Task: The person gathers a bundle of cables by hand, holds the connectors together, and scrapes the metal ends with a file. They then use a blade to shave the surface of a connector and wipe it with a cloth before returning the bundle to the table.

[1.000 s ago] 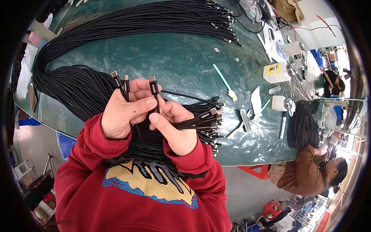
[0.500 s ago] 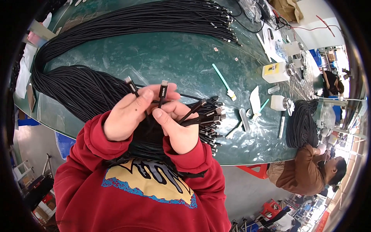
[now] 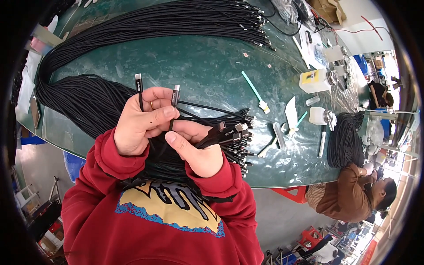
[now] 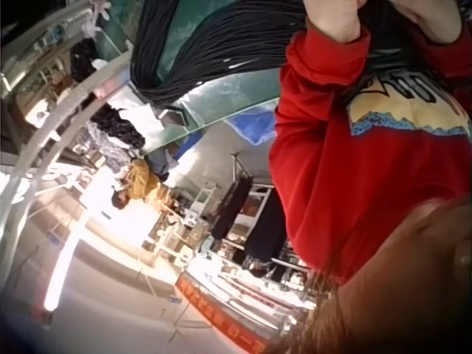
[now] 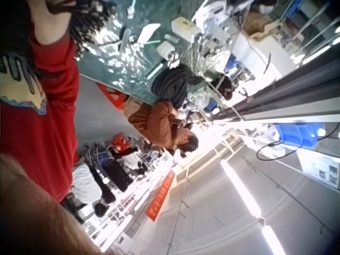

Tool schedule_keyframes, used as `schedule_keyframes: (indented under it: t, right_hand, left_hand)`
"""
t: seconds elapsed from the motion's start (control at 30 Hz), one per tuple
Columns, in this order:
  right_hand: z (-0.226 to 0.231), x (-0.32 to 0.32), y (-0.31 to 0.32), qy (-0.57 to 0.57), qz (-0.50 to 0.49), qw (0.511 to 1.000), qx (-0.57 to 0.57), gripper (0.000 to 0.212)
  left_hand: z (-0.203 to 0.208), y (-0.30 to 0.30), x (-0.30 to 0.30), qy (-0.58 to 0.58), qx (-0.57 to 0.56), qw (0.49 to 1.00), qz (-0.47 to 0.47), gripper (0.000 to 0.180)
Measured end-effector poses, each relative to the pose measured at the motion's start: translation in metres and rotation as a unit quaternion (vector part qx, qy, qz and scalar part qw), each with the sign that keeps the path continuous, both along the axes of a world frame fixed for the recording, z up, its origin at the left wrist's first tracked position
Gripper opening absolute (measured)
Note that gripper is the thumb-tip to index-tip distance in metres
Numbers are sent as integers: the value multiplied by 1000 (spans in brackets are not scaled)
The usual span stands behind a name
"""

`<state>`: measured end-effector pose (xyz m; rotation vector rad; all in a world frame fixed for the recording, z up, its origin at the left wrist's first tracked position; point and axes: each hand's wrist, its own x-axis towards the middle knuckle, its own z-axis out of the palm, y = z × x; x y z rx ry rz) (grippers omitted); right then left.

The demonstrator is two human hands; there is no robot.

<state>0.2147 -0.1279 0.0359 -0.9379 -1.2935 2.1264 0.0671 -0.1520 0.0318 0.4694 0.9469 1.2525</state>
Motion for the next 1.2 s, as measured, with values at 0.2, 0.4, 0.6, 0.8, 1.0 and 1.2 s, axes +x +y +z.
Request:
schedule_keyframes:
  t: [0.2, 0.4, 0.6, 0.8, 1.0, 1.2]
  right_hand:
    - [-18, -3, -6, 25, -53, 996, 65, 8]
    - [-18, -2, -7, 1, -81, 996, 48, 11]
    - [-17, -2, -6, 15, -76, 996, 43, 13]
    - [2, -22, -8, 63, -122, 990, 0, 12]
    - [-13, -7, -6, 25, -81, 995, 53, 13]
    - [-11, -5, -6, -4, -81, 993, 80, 14]
  left_hand:
    - [7, -1, 4, 17, 12, 1000, 20, 27]
    - [4, 0, 0, 26, 15, 999, 15, 25]
    - [1, -1, -3, -40, 41, 998, -22, 26]
    - [-2, -1, -2, -39, 50, 997, -44, 26]
    - [-4, 3, 7, 66, 120, 991, 4, 28]
    - [-4, 0, 13, 119, 158, 980, -11, 24]
